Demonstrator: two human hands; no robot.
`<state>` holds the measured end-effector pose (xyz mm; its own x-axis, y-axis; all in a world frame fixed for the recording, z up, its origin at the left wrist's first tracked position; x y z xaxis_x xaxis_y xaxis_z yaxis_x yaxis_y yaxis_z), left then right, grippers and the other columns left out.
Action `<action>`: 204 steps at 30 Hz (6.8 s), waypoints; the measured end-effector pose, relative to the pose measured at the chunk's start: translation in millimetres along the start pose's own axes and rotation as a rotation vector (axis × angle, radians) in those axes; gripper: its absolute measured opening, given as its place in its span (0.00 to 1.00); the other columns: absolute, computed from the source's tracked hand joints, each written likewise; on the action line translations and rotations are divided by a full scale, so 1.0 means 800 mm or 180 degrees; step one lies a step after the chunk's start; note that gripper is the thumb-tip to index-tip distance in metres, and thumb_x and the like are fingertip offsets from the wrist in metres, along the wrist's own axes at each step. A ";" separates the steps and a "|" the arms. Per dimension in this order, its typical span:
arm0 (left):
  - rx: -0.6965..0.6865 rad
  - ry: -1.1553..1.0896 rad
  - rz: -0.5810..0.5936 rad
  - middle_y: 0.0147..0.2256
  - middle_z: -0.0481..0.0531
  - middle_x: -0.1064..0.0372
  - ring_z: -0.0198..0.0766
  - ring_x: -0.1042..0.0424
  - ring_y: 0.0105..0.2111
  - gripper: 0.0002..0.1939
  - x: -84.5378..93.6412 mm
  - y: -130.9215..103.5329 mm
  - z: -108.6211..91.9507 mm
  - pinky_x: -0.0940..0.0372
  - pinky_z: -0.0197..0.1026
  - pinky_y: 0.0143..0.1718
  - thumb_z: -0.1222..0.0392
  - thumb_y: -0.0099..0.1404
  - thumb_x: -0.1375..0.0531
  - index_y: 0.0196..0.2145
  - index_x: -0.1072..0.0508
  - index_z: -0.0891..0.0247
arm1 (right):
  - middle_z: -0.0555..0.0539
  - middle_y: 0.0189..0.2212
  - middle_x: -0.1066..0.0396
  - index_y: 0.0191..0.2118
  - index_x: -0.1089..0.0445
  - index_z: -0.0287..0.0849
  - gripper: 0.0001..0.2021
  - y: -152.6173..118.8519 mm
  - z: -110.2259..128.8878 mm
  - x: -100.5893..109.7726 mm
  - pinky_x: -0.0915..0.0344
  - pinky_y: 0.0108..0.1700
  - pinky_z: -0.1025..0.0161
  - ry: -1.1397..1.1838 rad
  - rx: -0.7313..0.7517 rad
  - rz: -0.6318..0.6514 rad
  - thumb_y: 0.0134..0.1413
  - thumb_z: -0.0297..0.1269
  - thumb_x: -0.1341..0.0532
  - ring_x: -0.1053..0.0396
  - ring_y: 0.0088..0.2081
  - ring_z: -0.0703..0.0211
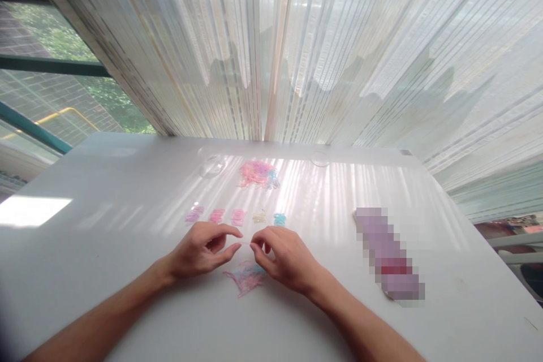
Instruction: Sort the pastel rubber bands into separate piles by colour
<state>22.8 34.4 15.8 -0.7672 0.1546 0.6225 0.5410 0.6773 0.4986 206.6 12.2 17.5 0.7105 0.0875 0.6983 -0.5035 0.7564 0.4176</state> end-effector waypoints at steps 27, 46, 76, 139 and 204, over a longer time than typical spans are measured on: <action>-0.0013 -0.0020 0.0036 0.18 0.38 0.47 0.27 0.48 0.18 0.03 -0.003 0.002 -0.007 0.46 0.32 0.23 0.66 0.66 0.38 0.34 0.23 0.62 | 0.51 0.25 0.30 0.37 0.30 0.43 0.06 0.001 0.002 0.000 0.37 0.31 0.66 -0.0043 0.0082 -0.0036 0.67 0.34 0.42 0.33 0.27 0.63; 0.0012 0.0029 0.0143 0.16 0.39 0.46 0.28 0.48 0.17 0.06 -0.004 0.002 -0.010 0.47 0.32 0.22 0.66 0.66 0.40 0.33 0.23 0.63 | 0.50 0.26 0.30 0.35 0.35 0.44 0.03 -0.001 -0.001 -0.002 0.38 0.32 0.64 0.0084 -0.0226 0.0148 0.60 0.30 0.44 0.34 0.27 0.62; -0.0068 0.0191 0.0025 0.16 0.38 0.44 0.28 0.48 0.17 0.05 -0.001 0.002 -0.007 0.45 0.33 0.23 0.66 0.66 0.39 0.34 0.23 0.62 | 0.51 0.26 0.29 0.34 0.35 0.44 0.04 -0.001 0.000 0.000 0.37 0.32 0.64 0.0021 -0.0233 0.0104 0.61 0.30 0.44 0.33 0.27 0.62; 0.1560 0.0837 0.0620 0.19 0.41 0.48 0.29 0.46 0.20 0.10 0.086 -0.005 0.069 0.49 0.31 0.23 0.56 0.61 0.40 0.34 0.19 0.60 | 0.49 0.28 0.29 0.40 0.30 0.42 0.07 0.001 0.001 -0.005 0.39 0.33 0.65 -0.0055 -0.0010 0.0432 0.67 0.32 0.45 0.34 0.28 0.61; 0.0814 0.0960 -0.0041 0.19 0.43 0.33 0.28 0.40 0.18 0.10 0.028 0.003 0.023 0.43 0.32 0.25 0.57 0.67 0.39 0.35 0.17 0.60 | 0.49 0.28 0.26 0.41 0.29 0.43 0.05 0.001 -0.004 -0.008 0.32 0.34 0.66 0.0134 -0.0269 -0.0116 0.65 0.33 0.42 0.30 0.28 0.63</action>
<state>0.6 52.4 19.9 -0.6172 -0.0475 0.7854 0.3995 0.8410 0.3648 203.4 14.4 11.4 0.7484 0.0848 0.6578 -0.4351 0.8113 0.3904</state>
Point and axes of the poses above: each hand's wrist, its own y-axis towards the middle knuckle, its own x-axis out of the back of the hand, z = x × y, the point moved 5 cm from there along y, towards the middle knuckle
